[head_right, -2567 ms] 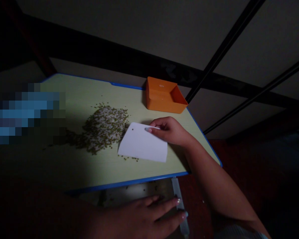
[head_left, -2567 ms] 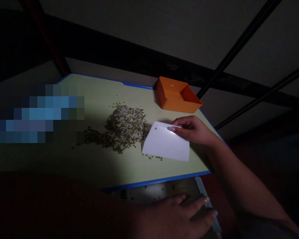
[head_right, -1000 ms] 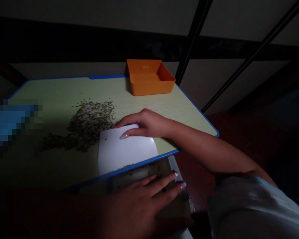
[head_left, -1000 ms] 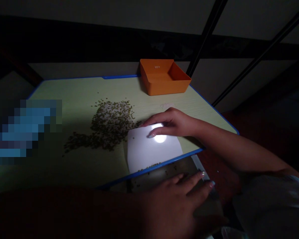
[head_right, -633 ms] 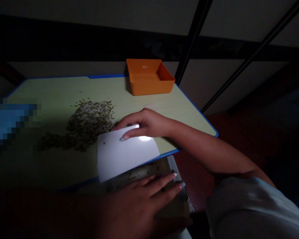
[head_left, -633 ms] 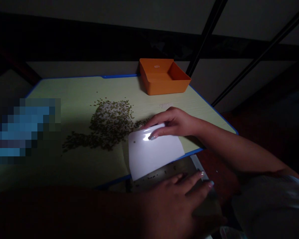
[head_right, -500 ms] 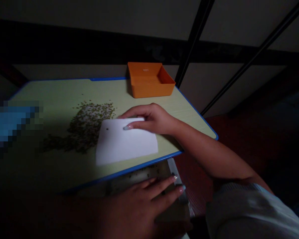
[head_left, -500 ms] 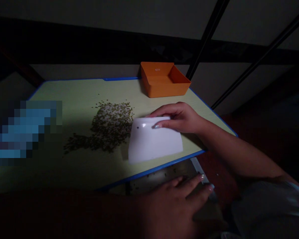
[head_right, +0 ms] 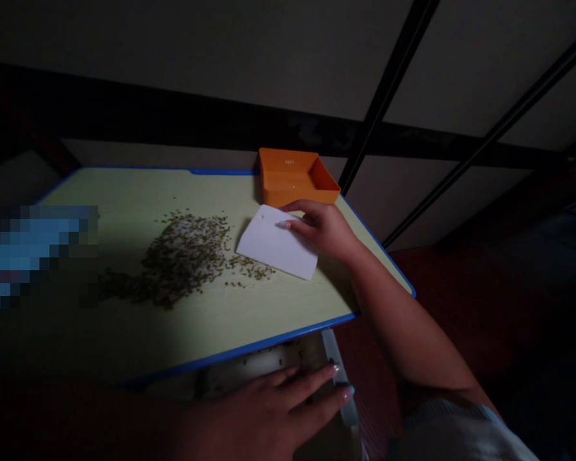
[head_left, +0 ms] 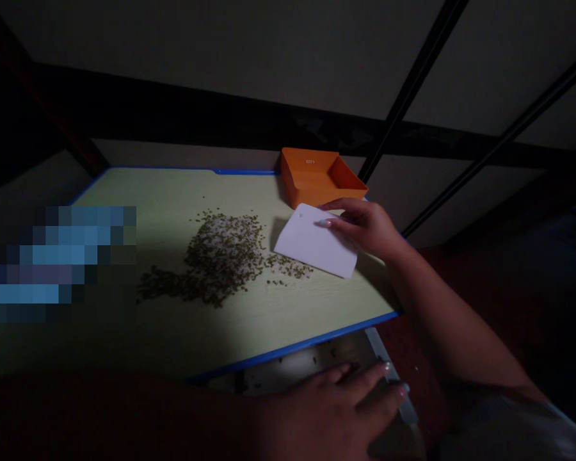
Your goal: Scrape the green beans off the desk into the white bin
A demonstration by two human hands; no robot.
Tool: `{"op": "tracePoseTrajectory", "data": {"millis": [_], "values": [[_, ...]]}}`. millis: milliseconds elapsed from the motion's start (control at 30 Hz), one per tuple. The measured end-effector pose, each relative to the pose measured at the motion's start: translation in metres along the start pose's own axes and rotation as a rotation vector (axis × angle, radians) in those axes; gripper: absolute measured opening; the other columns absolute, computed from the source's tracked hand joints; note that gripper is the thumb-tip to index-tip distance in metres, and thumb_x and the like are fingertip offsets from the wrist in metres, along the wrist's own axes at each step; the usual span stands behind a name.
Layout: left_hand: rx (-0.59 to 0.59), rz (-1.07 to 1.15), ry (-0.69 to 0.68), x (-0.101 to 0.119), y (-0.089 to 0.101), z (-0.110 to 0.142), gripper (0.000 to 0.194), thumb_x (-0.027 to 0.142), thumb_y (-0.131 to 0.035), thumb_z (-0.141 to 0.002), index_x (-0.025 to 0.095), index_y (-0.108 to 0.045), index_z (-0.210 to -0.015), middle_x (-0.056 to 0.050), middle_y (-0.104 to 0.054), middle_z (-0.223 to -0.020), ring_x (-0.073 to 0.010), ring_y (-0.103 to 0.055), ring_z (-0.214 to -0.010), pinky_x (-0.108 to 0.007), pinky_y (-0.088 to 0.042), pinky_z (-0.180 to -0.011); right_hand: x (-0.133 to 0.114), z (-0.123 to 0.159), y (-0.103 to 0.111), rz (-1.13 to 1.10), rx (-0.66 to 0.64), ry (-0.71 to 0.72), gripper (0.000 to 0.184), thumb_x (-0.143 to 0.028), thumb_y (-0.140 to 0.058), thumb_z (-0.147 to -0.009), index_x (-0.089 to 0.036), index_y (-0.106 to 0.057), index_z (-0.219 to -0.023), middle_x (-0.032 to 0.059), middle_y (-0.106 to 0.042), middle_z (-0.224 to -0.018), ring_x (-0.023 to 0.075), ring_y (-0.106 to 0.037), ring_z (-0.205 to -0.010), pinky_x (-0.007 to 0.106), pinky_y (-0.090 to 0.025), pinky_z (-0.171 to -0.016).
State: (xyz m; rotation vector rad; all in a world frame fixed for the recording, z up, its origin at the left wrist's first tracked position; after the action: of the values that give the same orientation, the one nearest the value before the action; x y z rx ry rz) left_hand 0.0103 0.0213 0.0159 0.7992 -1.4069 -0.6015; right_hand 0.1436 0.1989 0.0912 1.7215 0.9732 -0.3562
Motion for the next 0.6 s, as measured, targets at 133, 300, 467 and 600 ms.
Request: {"op": "tracePoseTrajectory", "data": {"millis": [133,300,467,600], "values": [[0.006,0.0,0.016,-0.003,0.0,-0.001,0.057,0.041,-0.027,-0.097,0.012,-0.024,-0.145,-0.014,-0.026,-0.15,-0.0276,-0.031,-0.136,-0.043,-0.037,-0.101,-0.001,0.0,-0.002,0.012,-0.041,0.009,0.036,-0.037,-0.064,-0.079,-0.012,-0.066,-0.105,0.0036,-0.065,-0.078,0.0053,-0.041,-0.052,0.021,-0.028,-0.046],[0.008,-0.036,-0.012,-0.004,-0.003,-0.002,0.058,0.041,-0.027,-0.096,0.01,-0.024,-0.145,-0.017,-0.024,-0.15,-0.0297,-0.031,-0.135,-0.043,-0.036,-0.102,-0.003,0.001,-0.011,-0.007,-0.122,0.067,0.036,-0.039,-0.063,-0.079,-0.012,-0.067,-0.102,0.0064,-0.068,-0.085,0.0061,-0.047,-0.055,0.021,-0.032,-0.047],[0.027,-0.056,0.003,-0.007,-0.007,-0.002,0.055,0.041,-0.025,-0.097,0.015,-0.023,-0.146,-0.013,-0.024,-0.151,-0.0257,-0.029,-0.136,-0.039,-0.034,-0.105,-0.008,0.003,-0.018,-0.136,-0.206,0.165,0.035,-0.036,-0.064,-0.079,-0.012,-0.066,-0.105,0.0115,-0.069,-0.105,0.0137,-0.063,-0.084,0.025,-0.047,-0.068],[0.028,0.009,-0.01,-0.009,-0.011,-0.002,0.059,0.042,-0.032,-0.096,0.016,-0.02,-0.147,-0.014,-0.022,-0.151,-0.0275,-0.026,-0.137,-0.043,-0.032,-0.106,-0.011,0.005,-0.017,-0.152,-0.227,0.183,0.034,-0.034,-0.066,-0.078,-0.013,-0.067,-0.105,0.0106,-0.069,-0.104,0.0133,-0.063,-0.086,0.023,-0.047,-0.067]]}}
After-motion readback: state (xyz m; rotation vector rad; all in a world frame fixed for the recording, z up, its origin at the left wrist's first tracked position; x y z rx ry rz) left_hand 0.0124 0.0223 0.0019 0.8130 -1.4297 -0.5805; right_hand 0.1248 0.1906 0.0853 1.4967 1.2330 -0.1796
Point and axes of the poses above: each hand's wrist, its own z-axis away from the middle knuckle, its own y-axis out of the back of the hand, x = y × z, the point moved 5 cm from there along -z, towards the middle knuckle
